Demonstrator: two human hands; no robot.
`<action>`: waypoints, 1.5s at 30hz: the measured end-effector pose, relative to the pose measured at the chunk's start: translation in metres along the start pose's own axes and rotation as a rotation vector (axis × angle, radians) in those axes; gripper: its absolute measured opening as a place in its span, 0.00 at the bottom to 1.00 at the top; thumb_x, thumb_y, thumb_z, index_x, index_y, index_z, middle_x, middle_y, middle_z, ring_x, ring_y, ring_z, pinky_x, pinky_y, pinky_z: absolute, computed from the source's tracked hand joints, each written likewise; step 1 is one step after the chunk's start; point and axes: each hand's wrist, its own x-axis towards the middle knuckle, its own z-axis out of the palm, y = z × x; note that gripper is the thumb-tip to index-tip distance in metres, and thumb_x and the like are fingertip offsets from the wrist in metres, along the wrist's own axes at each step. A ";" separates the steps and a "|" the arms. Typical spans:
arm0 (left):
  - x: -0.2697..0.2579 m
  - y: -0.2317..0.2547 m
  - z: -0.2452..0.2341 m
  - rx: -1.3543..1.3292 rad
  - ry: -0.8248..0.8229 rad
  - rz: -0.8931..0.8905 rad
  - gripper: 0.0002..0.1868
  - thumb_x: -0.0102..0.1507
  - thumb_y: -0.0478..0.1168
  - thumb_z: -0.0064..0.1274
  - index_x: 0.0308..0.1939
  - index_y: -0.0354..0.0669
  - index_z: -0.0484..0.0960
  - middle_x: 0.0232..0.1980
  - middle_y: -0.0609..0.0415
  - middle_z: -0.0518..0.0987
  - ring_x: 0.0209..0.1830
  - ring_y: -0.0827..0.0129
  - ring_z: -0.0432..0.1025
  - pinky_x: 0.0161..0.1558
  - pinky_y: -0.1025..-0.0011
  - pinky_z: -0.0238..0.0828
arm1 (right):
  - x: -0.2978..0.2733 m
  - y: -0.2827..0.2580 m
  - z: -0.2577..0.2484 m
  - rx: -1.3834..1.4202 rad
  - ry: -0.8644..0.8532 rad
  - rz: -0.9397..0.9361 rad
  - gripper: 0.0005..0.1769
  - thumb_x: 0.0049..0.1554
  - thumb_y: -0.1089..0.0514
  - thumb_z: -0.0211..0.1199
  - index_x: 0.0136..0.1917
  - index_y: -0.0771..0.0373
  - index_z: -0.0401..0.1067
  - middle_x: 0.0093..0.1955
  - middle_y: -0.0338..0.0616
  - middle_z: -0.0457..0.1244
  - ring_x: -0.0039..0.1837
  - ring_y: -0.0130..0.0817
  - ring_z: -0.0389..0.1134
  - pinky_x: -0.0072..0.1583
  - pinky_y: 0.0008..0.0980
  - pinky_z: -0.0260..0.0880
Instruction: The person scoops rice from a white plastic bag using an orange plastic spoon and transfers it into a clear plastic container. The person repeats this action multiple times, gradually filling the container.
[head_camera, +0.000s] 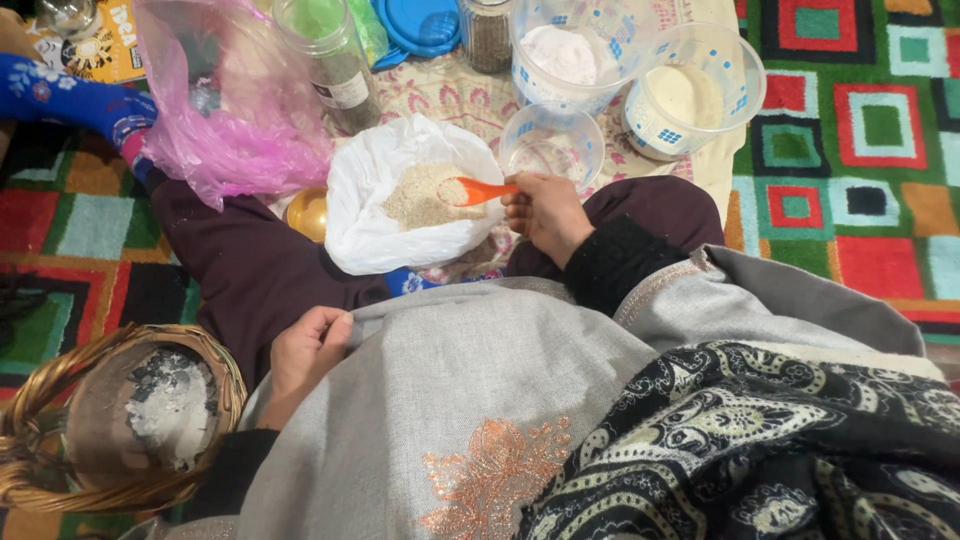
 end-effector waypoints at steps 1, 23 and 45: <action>0.001 0.001 -0.001 0.000 0.001 0.005 0.07 0.67 0.44 0.56 0.42 0.50 0.88 0.29 0.46 0.82 0.31 0.58 0.77 0.35 0.61 0.74 | -0.004 -0.004 -0.001 0.002 0.000 -0.004 0.17 0.61 0.56 0.54 0.57 0.69 0.73 0.33 0.43 0.64 0.31 0.28 0.68 0.32 0.24 0.73; 0.007 -0.011 0.004 0.020 -0.041 -0.028 0.08 0.68 0.45 0.55 0.43 0.50 0.88 0.33 0.44 0.84 0.38 0.53 0.80 0.41 0.58 0.77 | -0.011 -0.011 -0.020 -0.708 0.276 -0.815 0.10 0.62 0.50 0.61 0.52 0.51 0.80 0.33 0.40 0.70 0.42 0.37 0.74 0.49 0.37 0.74; 0.006 -0.014 0.002 0.073 0.004 0.093 0.08 0.67 0.47 0.57 0.43 0.52 0.88 0.29 0.45 0.83 0.33 0.53 0.79 0.38 0.57 0.76 | -0.032 -0.024 0.006 -0.304 0.088 -0.116 0.21 0.62 0.57 0.53 0.61 0.74 0.70 0.41 0.61 0.70 0.36 0.43 0.76 0.36 0.36 0.81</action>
